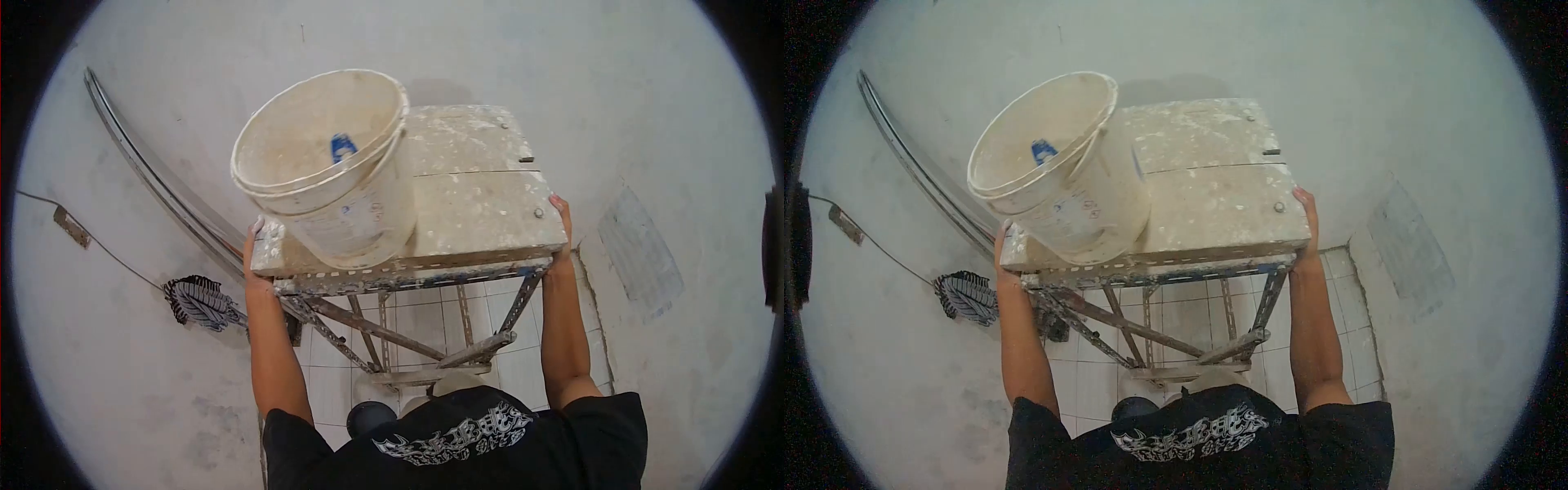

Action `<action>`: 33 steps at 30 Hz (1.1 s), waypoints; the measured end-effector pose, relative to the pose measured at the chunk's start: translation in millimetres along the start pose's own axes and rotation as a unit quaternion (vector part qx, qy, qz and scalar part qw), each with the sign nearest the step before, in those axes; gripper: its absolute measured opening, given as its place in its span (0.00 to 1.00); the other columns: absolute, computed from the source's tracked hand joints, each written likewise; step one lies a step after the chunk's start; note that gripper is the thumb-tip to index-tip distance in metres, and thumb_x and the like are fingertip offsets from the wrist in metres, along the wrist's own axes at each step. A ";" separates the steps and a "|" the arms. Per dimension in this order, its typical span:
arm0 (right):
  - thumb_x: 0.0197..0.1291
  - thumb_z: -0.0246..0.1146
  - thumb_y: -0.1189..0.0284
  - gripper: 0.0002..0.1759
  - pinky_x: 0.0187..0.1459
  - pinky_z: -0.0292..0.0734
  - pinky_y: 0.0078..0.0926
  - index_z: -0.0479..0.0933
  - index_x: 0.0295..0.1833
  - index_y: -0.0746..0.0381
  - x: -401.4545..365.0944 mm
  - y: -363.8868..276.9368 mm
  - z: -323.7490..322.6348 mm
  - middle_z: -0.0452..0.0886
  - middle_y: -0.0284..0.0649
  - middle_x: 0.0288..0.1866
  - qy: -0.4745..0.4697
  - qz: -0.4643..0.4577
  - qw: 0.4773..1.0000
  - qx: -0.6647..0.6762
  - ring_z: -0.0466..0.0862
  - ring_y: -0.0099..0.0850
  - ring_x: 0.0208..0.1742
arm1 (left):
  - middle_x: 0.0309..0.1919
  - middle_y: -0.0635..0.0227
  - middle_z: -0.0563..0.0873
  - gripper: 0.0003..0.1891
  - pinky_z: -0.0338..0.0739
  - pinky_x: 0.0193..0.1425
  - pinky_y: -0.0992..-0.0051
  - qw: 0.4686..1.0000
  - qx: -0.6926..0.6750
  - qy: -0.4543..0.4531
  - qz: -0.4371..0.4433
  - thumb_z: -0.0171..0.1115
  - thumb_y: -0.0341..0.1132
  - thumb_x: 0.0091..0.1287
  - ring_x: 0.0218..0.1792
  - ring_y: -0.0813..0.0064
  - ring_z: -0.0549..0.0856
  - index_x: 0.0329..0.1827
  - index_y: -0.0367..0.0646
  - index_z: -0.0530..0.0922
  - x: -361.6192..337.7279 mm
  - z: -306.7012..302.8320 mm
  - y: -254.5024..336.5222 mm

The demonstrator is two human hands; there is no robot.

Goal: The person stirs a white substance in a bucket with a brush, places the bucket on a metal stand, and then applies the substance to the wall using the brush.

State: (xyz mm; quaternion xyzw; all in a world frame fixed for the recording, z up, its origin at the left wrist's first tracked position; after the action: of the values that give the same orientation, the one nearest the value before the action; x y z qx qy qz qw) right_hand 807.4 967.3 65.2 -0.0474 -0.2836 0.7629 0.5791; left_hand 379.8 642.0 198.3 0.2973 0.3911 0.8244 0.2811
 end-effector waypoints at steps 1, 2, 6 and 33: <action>0.69 0.58 0.57 0.25 0.59 0.79 0.35 0.74 0.62 0.63 -6.9 -3.4 12.1 0.80 0.43 0.56 -0.006 0.014 1.000 -0.009 0.82 0.36 0.57 | 0.48 0.62 0.88 0.19 0.84 0.55 0.62 1.000 0.002 -0.001 0.013 0.65 0.42 0.69 0.48 0.63 0.88 0.57 0.40 0.80 0.1 -3.3 -0.9; 0.69 0.58 0.56 0.26 0.59 0.79 0.34 0.74 0.63 0.63 -14.8 -4.8 25.1 0.80 0.43 0.56 -0.010 0.028 0.999 -0.021 0.82 0.36 0.57 | 0.49 0.62 0.88 0.19 0.83 0.57 0.62 1.000 0.002 -0.002 0.023 0.65 0.42 0.70 0.49 0.63 0.88 0.57 0.39 0.80 3.5 -10.4 -2.3; 0.69 0.57 0.54 0.28 0.58 0.79 0.34 0.74 0.63 0.63 -22.9 -14.1 47.2 0.80 0.43 0.55 -0.011 0.045 0.998 -0.032 0.82 0.36 0.56 | 0.52 0.61 0.88 0.20 0.82 0.59 0.62 1.000 -0.012 -0.021 0.013 0.64 0.41 0.71 0.52 0.63 0.87 0.60 0.39 0.79 15.3 -36.8 -3.6; 0.67 0.55 0.49 0.33 0.59 0.77 0.38 0.72 0.66 0.63 -22.6 -16.6 47.9 0.79 0.46 0.59 -0.004 0.040 0.996 -0.078 0.82 0.38 0.57 | 0.54 0.57 0.86 0.23 0.81 0.58 0.63 1.000 -0.023 0.017 -0.006 0.64 0.43 0.70 0.53 0.62 0.87 0.63 0.38 0.78 47.4 -63.8 -19.5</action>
State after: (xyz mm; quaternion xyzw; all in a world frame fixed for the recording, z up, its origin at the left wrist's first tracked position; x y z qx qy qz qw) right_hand 809.7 931.4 107.5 -0.1002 -0.3425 0.7611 0.5416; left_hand 307.4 655.0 162.3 0.2745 0.3788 0.8364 0.2856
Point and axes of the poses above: each hand's wrist, its own x-axis towards the middle knuckle, its own z-axis out of the palm, y = z × x, the point moved 2 cm from there along x, towards the middle knuckle
